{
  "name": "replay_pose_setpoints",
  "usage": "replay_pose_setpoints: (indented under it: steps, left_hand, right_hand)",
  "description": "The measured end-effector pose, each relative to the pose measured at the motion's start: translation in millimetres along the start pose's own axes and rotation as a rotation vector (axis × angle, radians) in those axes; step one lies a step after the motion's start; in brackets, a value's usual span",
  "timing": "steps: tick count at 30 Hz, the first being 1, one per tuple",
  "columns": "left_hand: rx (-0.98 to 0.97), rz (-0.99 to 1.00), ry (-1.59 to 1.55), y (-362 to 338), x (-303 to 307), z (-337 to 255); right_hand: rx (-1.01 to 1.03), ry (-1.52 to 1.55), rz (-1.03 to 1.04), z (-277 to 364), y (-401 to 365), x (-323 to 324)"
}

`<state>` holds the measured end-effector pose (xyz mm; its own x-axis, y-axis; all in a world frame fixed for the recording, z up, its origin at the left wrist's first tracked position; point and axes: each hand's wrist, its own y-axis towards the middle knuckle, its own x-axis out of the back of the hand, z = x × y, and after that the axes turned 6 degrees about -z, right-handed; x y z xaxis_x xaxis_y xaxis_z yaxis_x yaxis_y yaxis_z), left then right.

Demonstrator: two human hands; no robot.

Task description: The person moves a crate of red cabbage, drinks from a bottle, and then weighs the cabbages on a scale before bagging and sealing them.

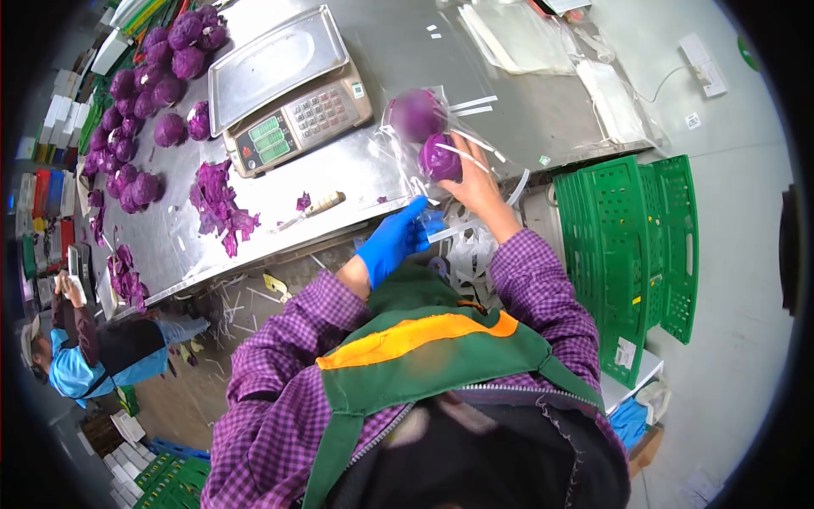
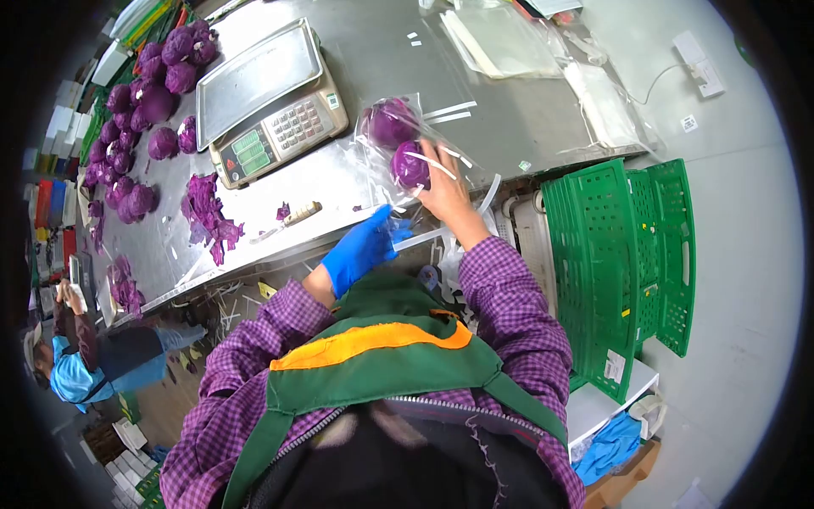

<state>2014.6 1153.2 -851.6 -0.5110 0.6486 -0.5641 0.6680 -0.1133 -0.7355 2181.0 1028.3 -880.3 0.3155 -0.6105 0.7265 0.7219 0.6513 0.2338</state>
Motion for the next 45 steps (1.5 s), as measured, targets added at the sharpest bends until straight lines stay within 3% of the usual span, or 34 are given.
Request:
replay_pose_setpoints:
  steps: [2,7,9,10,15,17,19,21,23,25,26,27,29,30,31,32,33,34,35,36,37,38,39,40,41,43,44,45]
  left_hand:
    - [-0.183,-0.119,0.079,22,8,19]
    - [-0.232,-0.16,0.152,12,22,22]
    - [-0.279,-0.208,0.203,6,19,18]
    - [-0.288,-0.239,0.222,5,16,16]
    - [-0.322,-0.281,0.3,1,8,17]
    - [-0.338,-0.286,0.3,0,7,18]
    - [-0.422,-0.31,0.498,-4,5,16]
    - [-0.471,-0.318,0.52,3,12,19]
    - [-0.52,-0.326,0.542,4,14,16]
    - [-0.446,-0.264,0.493,-7,7,7]
    - [-0.448,-0.262,0.493,-11,8,5]
    - [-0.397,-0.23,0.519,-15,11,3]
    - [-0.349,-0.197,0.544,-19,26,0]
    - [-0.469,-0.193,0.635,-19,40,-1]
    - [-0.587,-0.187,0.726,-17,51,0]
    - [-0.806,-0.371,0.968,-21,52,-1]
    - [-0.805,-0.367,0.973,-23,42,-7]
    - [-1.141,-0.477,1.265,-25,25,-16]
    - [-1.485,-0.584,1.548,-27,11,-25]
    - [-1.49,-0.452,1.74,-27,3,-30]
    - [-1.491,-0.445,1.743,-13,12,-32]
    - [-1.562,-0.197,1.789,9,29,-30]
    - [-1.62,0.058,1.82,17,36,-35]
    - [-1.498,0.07,1.827,21,45,-38]
    - [-1.5,0.068,1.831,20,50,-38]
    - [-1.22,-0.112,1.131,18,59,-33]
    - [-1.3,-0.128,1.022,19,57,-33]
    - [-1.3,-0.132,1.018,21,55,-31]
  right_hand:
    - [-0.017,-0.088,-0.029,-3,-11,2]
    - [0.027,-0.214,0.055,10,-43,52]
    - [-0.013,-0.078,0.162,30,-48,69]
    - [-0.057,0.134,0.155,46,-50,68]
    - [0.01,0.234,0.371,79,-51,47]
    - [0.036,0.098,0.478,79,-50,39]
    - [0.064,0.108,0.519,77,-48,36]
    - [0.242,0.076,0.582,77,-47,45]
    - [0.354,0.006,0.638,67,-61,67]
    - [0.355,-0.226,0.718,43,-91,105]
    - [0.28,-0.325,0.924,14,-118,122]
    - [0.349,-0.446,1.101,-15,-151,142]
    - [-0.042,-0.632,1.643,-14,-163,175]
    - [-0.044,-0.634,1.642,-20,-153,183]
    - [-0.026,-0.57,1.373,-28,-137,188]
    - [-0.009,-0.501,1.101,-36,-119,189]
    - [-0.073,-0.426,0.737,-39,-99,183]
    - [0.082,-0.339,0.383,-37,-80,175]
    - [0.016,-0.151,0.199,-7,-50,165]
    - [0.182,-0.265,0.159,7,-25,151]
    - [0.348,-0.379,0.119,14,-5,140]
    - [0.351,-0.378,0.115,15,12,127]
    - [0.613,-0.361,0.232,12,25,115]
    - [0.876,-0.339,0.351,9,32,106]
    - [0.878,-0.34,0.347,5,33,103]
    - [0.794,-0.166,0.548,-4,33,98]
    - [0.662,-0.019,0.473,-5,28,97]
    - [0.664,-0.019,0.477,-6,25,94]
